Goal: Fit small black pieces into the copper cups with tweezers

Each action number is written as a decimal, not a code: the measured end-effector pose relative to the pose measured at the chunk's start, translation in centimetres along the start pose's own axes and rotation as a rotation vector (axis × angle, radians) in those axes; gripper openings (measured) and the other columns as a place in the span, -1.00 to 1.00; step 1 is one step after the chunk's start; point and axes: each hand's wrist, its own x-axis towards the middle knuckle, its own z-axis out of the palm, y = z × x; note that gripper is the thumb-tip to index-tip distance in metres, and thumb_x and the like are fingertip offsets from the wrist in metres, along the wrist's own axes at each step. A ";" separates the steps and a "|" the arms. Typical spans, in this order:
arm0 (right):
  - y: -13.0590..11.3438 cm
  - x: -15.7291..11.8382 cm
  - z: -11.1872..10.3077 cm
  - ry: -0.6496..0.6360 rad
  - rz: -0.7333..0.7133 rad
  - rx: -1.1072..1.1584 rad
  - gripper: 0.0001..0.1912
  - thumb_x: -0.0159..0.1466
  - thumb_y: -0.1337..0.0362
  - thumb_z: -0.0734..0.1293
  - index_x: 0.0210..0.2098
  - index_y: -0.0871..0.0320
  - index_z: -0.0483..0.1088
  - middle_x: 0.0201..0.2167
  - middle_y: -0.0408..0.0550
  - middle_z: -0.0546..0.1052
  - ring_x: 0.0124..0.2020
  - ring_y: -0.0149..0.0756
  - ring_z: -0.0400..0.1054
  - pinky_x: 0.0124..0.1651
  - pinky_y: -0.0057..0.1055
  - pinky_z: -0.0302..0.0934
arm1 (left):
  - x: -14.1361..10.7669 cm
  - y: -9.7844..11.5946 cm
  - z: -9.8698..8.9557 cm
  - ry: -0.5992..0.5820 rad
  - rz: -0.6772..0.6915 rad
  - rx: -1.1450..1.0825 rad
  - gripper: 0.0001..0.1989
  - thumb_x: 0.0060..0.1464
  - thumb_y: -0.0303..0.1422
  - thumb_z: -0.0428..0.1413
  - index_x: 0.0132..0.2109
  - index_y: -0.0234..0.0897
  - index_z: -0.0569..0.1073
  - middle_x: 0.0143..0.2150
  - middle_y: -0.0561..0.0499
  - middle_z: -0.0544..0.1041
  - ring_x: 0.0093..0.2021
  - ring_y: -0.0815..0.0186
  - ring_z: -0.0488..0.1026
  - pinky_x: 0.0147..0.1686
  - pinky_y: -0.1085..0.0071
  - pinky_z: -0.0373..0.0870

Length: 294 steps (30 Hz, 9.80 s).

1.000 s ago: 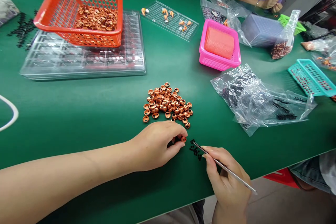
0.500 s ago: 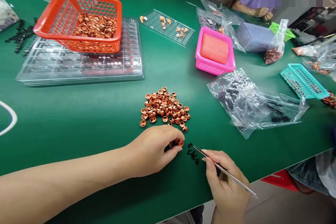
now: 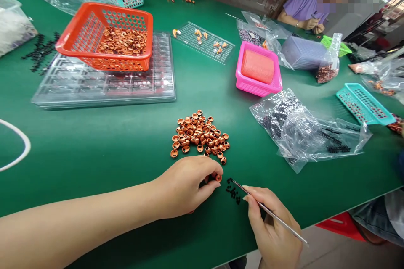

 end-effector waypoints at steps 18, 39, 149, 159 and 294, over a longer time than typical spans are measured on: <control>-1.8 0.5 -0.1 -0.025 -0.159 0.104 -0.67 0.19 0.55 0.33 -0.10 0.10 0.40 -0.22 -0.05 0.62 -0.19 -0.27 0.56 -0.20 -0.38 0.51 | -0.3 -0.1 0.8 0.006 0.174 -0.010 -0.88 0.18 -0.49 0.06 -0.16 -0.30 0.46 -0.30 -0.02 0.54 -0.30 0.29 0.42 -0.32 0.42 0.34; -1.7 0.6 0.1 -0.054 -0.229 0.051 -0.66 0.19 0.54 0.35 -0.08 0.11 0.40 -0.20 -0.04 0.62 -0.17 -0.29 0.55 -0.16 -0.40 0.49 | -0.4 0.0 0.8 -0.004 0.155 -0.014 -0.90 0.18 -0.49 0.09 -0.16 -0.32 0.47 -0.31 -0.02 0.54 -0.31 0.28 0.42 -0.28 0.38 0.36; -2.9 0.4 0.0 0.018 -0.062 0.197 -0.74 0.24 0.53 0.31 -0.15 0.10 0.43 -0.33 -0.09 0.63 -0.28 -0.29 0.56 -0.22 -0.33 0.50 | -0.8 0.9 1.2 0.070 0.292 -0.073 -0.88 0.27 -0.56 -0.06 -0.15 -0.31 0.33 -0.35 -0.02 0.47 -0.39 0.34 0.31 -0.37 0.43 0.30; -2.0 0.1 0.1 0.001 -0.162 0.152 -0.65 0.19 0.56 0.35 -0.08 0.11 0.42 -0.22 -0.05 0.62 -0.20 -0.28 0.56 -0.16 -0.35 0.51 | -0.4 0.4 1.2 0.059 0.206 -0.141 -0.93 0.25 -0.50 0.05 -0.15 -0.29 0.42 -0.38 0.03 0.48 -0.39 0.37 0.37 -0.35 0.49 0.34; 0.0 1.8 -0.1 0.000 0.121 0.124 -0.84 0.25 0.42 0.36 -0.20 0.08 0.46 -0.25 -0.12 0.60 -0.28 -0.33 0.53 -0.21 -0.38 0.47 | 0.1 -0.5 0.1 -0.005 0.199 0.171 -0.84 0.22 -0.56 0.04 -0.17 -0.37 0.52 -0.30 -0.06 0.46 -0.35 0.32 0.38 -0.41 0.46 0.32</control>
